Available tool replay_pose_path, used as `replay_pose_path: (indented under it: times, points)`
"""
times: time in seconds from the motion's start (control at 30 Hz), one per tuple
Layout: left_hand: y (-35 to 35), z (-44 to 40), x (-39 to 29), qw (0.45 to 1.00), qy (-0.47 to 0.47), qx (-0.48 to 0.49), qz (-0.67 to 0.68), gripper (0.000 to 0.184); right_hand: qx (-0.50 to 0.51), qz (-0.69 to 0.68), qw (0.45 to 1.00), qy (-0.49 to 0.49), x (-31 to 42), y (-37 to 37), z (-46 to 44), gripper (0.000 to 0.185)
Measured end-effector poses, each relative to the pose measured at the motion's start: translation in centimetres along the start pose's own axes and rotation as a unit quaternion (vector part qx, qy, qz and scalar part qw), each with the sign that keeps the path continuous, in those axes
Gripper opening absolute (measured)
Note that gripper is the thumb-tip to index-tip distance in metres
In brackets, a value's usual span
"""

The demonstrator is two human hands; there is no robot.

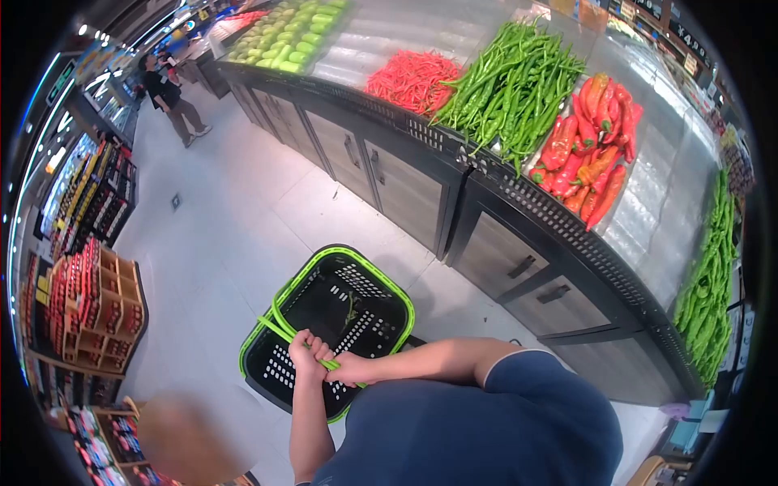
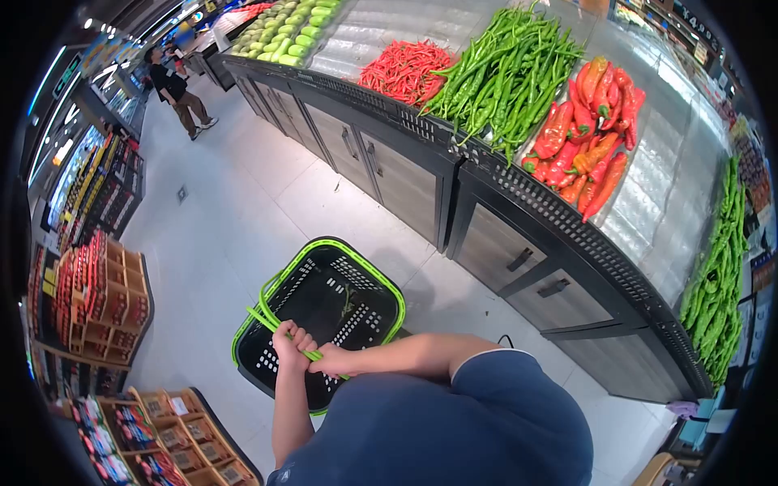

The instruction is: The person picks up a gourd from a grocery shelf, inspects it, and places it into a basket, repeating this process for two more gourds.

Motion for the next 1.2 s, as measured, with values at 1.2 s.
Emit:
replay_pose_path:
  times: [1.2]
  points:
    - [10.1, -46.4, -52.2, 0.982, -0.01, 0.157, -0.107, 0.009, -0.237, -0.074, 0.969, 0.015, 35.6, -13.0, -58.1, 0.014]
Point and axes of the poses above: each hand's wrist, its own z-axis away from the middle knuckle, its own y-axis out of the palm, x = y × z, the point moved 8 cm from there along -z, towards the middle knuckle, and after that the axes turned 3 degrees about -y, right-handed, at the moved point
